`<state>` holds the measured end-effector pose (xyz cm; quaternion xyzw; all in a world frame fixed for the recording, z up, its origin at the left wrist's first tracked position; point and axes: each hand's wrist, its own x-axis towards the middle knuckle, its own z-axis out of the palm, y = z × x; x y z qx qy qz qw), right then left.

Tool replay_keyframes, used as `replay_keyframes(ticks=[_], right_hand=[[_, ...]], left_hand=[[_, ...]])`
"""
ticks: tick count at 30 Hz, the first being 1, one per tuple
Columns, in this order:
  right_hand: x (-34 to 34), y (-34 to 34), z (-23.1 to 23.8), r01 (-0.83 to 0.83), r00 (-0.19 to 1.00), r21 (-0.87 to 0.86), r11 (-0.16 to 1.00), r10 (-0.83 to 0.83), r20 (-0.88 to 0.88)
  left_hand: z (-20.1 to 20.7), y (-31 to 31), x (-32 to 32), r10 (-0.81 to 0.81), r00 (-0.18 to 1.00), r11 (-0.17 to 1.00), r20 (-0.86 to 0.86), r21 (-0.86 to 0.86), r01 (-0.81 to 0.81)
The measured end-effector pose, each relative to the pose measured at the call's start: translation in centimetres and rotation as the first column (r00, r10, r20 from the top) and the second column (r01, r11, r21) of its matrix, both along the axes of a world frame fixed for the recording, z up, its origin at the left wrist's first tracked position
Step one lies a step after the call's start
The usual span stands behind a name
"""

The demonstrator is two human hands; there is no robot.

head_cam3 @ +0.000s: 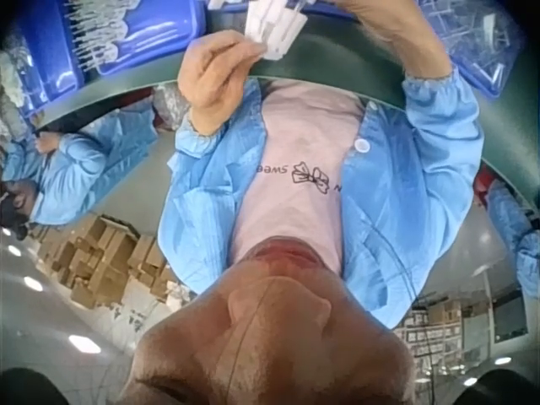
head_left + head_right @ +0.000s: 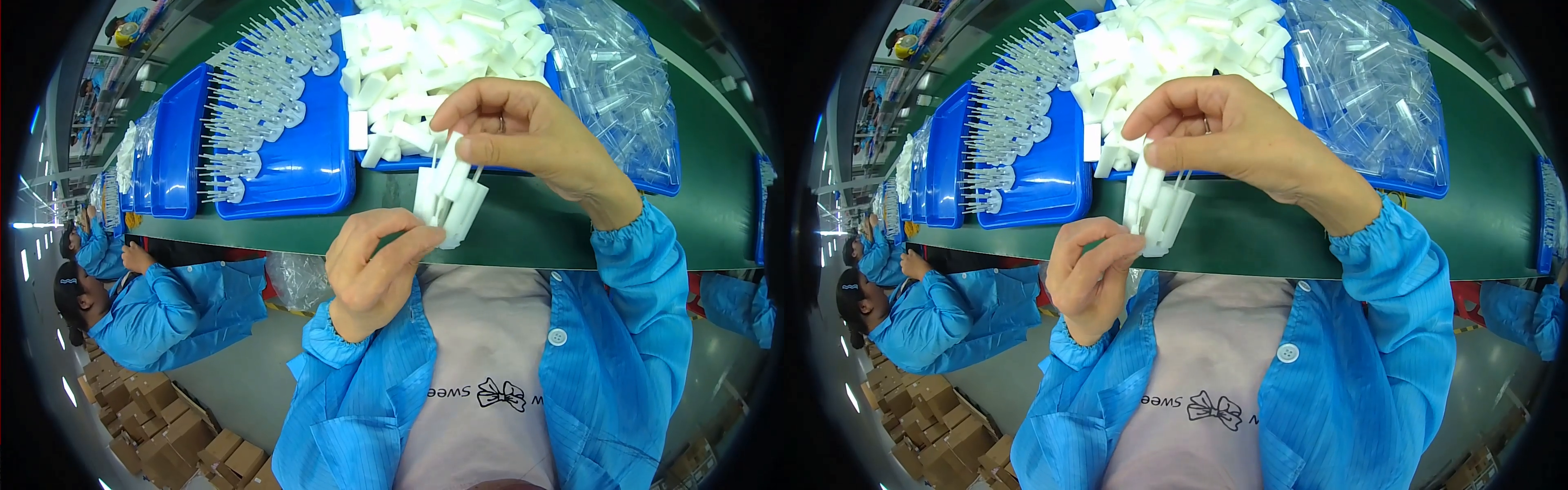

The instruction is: The person assembles foam pads into plastic housings by hand, then bundles the assembled components with rubber bands.

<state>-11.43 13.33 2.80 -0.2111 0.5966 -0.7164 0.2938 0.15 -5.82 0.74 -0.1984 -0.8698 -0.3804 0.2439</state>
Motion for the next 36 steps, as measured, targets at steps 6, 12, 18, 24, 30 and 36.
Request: replay_keyframes(ticks=[6, 12, 18, 24, 30, 36], right_hand=[[1.8, -0.2, 1.1, -0.046, 0.997, 0.013, 0.999, 0.047, -0.057], [4.5, 0.1, 1.1, 0.115, 0.932, 0.056, 0.992, -0.088, -0.350], [4.6, 0.8, 1.9, 0.179, 0.864, 0.112, 0.978, -0.102, -0.493], [6.1, 1.0, 0.6, 0.353, 0.621, 0.134, 0.926, -0.125, -0.774], [6.2, 3.4, 2.5, 0.558, 0.435, 0.061, 0.828, -0.230, -0.870], [2.9, 12.0, 0.3, 0.790, 0.393, 0.380, 0.481, 0.079, -0.916]], left_hand=[[0.5, -0.1, 0.6, -0.043, 0.994, 0.996, -0.097, -0.076, 0.036], [-0.7, 0.3, 0.6, 0.113, 0.969, 0.987, -0.221, 0.140, -0.083], [-0.2, 0.6, 0.0, 0.039, 0.989, 0.997, -0.142, 0.068, -0.030], [0.6, 3.0, -0.7, -0.194, 0.905, 0.898, 0.378, 0.440, 0.009], [-1.2, 3.0, -1.0, -0.195, 0.908, 0.928, 0.370, 0.369, 0.049], [-1.6, 2.6, -1.2, -0.298, 0.842, 0.776, 0.450, 0.628, -0.061]])
